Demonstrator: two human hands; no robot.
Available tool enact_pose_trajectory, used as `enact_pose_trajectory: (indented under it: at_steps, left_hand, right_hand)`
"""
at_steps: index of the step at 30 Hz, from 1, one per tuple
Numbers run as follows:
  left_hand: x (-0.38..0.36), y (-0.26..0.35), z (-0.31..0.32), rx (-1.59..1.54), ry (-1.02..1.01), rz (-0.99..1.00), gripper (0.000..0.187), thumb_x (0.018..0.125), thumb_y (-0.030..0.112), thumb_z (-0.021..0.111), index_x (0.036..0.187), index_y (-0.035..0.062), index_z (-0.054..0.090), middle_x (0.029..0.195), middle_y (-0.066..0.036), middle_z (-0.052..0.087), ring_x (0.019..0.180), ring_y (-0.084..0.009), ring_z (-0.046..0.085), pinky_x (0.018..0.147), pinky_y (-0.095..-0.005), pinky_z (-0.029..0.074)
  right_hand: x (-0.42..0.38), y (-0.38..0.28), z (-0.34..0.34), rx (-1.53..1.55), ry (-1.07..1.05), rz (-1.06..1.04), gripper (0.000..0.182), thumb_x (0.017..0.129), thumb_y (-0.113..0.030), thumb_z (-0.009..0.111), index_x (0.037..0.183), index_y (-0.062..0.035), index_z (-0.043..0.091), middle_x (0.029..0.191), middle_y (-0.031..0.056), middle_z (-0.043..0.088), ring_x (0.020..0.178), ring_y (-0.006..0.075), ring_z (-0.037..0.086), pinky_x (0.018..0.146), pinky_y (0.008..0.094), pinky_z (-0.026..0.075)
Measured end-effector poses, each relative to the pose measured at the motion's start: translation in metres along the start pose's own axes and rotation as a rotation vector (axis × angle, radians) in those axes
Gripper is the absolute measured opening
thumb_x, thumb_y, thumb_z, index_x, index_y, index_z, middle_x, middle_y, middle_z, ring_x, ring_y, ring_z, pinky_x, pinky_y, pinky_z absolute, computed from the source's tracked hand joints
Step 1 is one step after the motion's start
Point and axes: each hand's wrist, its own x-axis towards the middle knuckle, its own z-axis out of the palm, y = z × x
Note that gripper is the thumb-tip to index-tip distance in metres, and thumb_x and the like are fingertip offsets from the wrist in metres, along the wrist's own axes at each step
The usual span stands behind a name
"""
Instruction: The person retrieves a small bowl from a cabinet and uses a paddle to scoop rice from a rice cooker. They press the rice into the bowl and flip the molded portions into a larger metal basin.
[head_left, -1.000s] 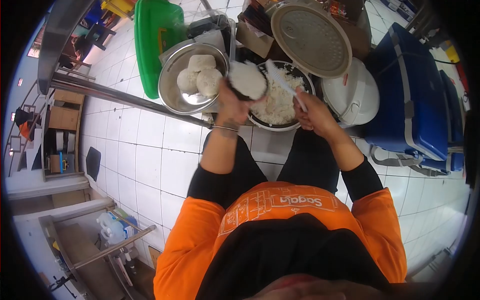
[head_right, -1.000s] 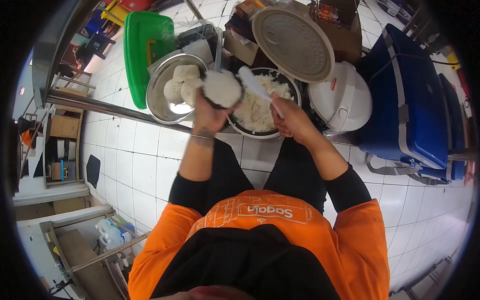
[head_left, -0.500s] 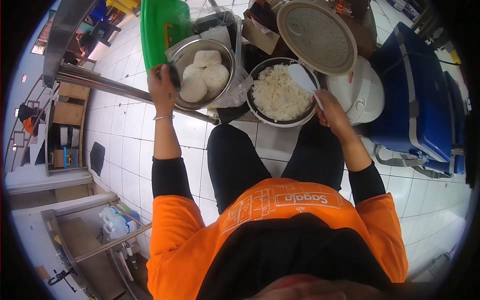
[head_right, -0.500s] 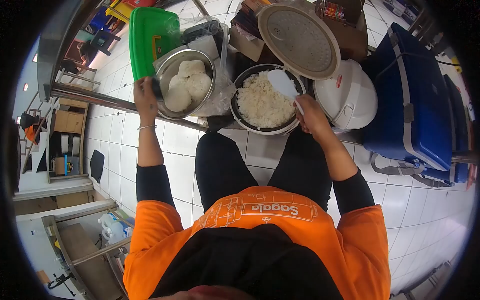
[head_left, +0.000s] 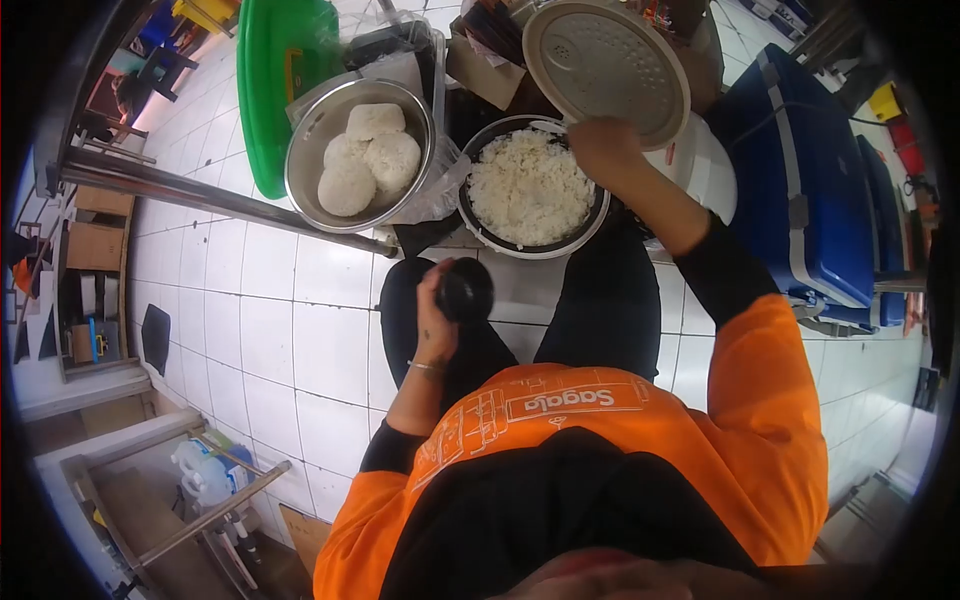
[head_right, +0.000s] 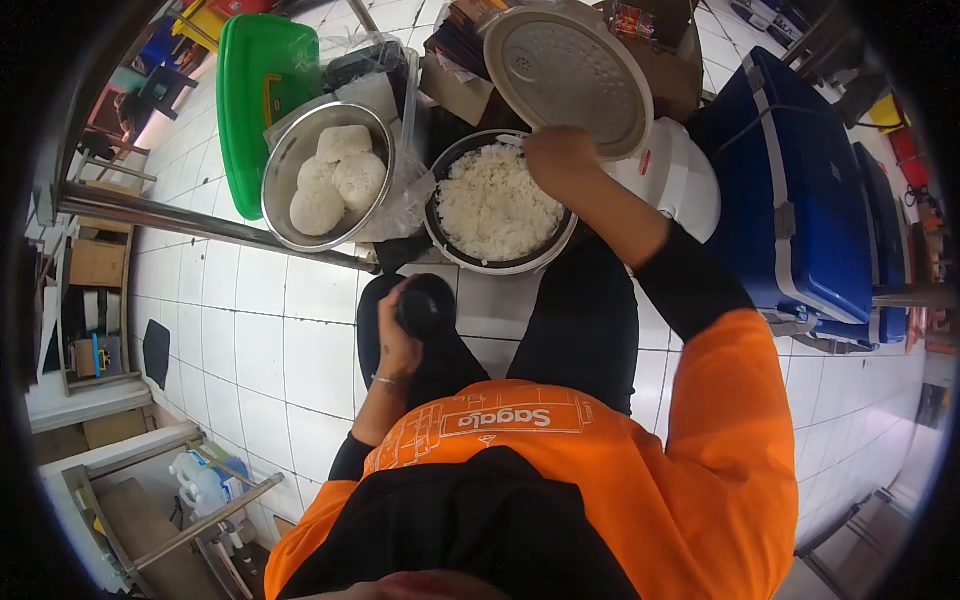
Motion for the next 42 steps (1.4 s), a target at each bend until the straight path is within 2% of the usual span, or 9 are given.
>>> enact_pose_trajectory:
  at_steps: [1,4,11,17,20,26,32,35,42]
  left_hand:
    - [0.006,-0.007,-0.001,-0.036,-0.153,-0.151,0.05,0.094,0.037,0.039,0.133,0.0052,0.044,0.126,-0.011,0.053,0.117,-0.0219,0.051,0.102,-0.0361,0.039]
    - [0.018,-0.017,0.018,-0.062,-0.185,-0.21,0.059,0.093,0.037,0.037,0.142,0.0031,0.034,0.134,-0.013,0.05,0.118,-0.0239,0.054,0.101,-0.0383,0.042]
    - [0.019,-0.032,0.035,-0.192,-0.366,-0.135,0.067,0.091,0.029,0.037,0.151,0.0095,0.012,0.157,-0.004,0.012,0.141,-0.0177,0.024,0.112,-0.031,0.023]
    - [0.022,-0.041,0.034,-0.238,-0.297,-0.127,0.063,0.091,0.028,0.035,0.15,0.0123,0.017,0.156,-0.002,0.016,0.14,-0.0179,0.025,0.112,-0.0336,0.024]
    - [0.029,-0.046,0.026,-0.267,-0.31,-0.145,0.064,0.091,0.027,0.036,0.15,0.012,0.017,0.156,-0.002,0.016,0.14,-0.0179,0.025,0.113,-0.0337,0.024]
    - [0.031,-0.043,0.022,-0.148,-0.343,-0.054,0.065,0.09,0.025,0.039,0.149,0.0054,0.019,0.156,-0.007,0.018,0.14,-0.0176,0.025,0.112,-0.0291,0.019]
    - [0.043,-0.015,0.015,-0.023,-0.241,-0.027,0.06,0.09,0.025,0.04,0.145,0.0022,0.03,0.151,-0.01,0.029,0.139,-0.0204,0.025,0.113,-0.0294,0.015]
    - [0.049,-0.023,0.014,0.037,-0.343,-0.055,0.069,0.085,0.025,0.042,0.147,0.0022,0.023,0.154,-0.011,0.021,0.143,-0.0215,0.017,0.114,-0.0299,0.01]
    - [0.05,-0.023,0.013,0.114,-0.428,0.001,0.077,0.081,0.023,0.042,0.149,0.0024,0.014,0.157,-0.012,0.009,0.145,-0.0217,0.006,0.115,-0.0306,0.003]
  right_hand:
    - [0.017,-0.012,-0.002,-0.037,-0.043,-0.06,0.019,0.079,-0.013,0.055,0.083,-0.0075,0.072,0.084,0.0149,0.069,0.08,0.0286,0.068,0.066,0.0429,0.054]
    - [0.063,-0.047,0.02,-0.161,-0.123,-0.252,0.018,0.08,-0.013,0.056,0.084,-0.009,0.073,0.086,0.0108,0.07,0.08,0.0258,0.069,0.064,0.0406,0.054]
    - [0.082,-0.032,0.049,-0.193,-0.21,-0.548,0.013,0.077,-0.015,0.061,0.08,-0.008,0.071,0.084,0.0106,0.069,0.08,0.0281,0.068,0.067,0.0422,0.054]
    - [0.042,-0.043,0.014,-0.222,-0.28,-0.635,0.014,0.072,-0.014,0.062,0.082,-0.0059,0.07,0.082,0.0129,0.068,0.078,0.0323,0.068,0.064,0.0441,0.053]
    - [0.019,-0.044,0.016,-0.249,-0.407,-0.596,0.016,0.078,-0.014,0.056,0.085,-0.011,0.071,0.084,0.0112,0.069,0.083,0.0306,0.068,0.067,0.044,0.054]
    - [-0.03,-0.044,0.021,-0.113,-0.417,-0.519,0.017,0.079,-0.014,0.055,0.082,-0.0051,0.068,0.08,0.0143,0.068,0.077,0.032,0.068,0.068,0.0446,0.054]
    - [-0.012,0.016,0.006,0.234,-0.313,-0.065,0.026,0.087,-0.02,0.053,0.086,0.0016,0.066,0.083,0.0239,0.066,0.079,0.039,0.066,0.074,0.0473,0.051]
    - [0.009,0.032,0.021,0.243,-0.491,0.092,0.035,0.085,-0.025,0.056,0.084,0.0086,0.065,0.083,0.0274,0.065,0.082,0.04,0.065,0.075,0.0476,0.049]
    - [0.07,-0.018,0.073,0.036,-0.625,-0.139,0.025,0.084,-0.013,0.052,0.085,0.0069,0.066,0.093,0.0239,0.066,0.088,0.0396,0.065,0.076,0.0485,0.05]
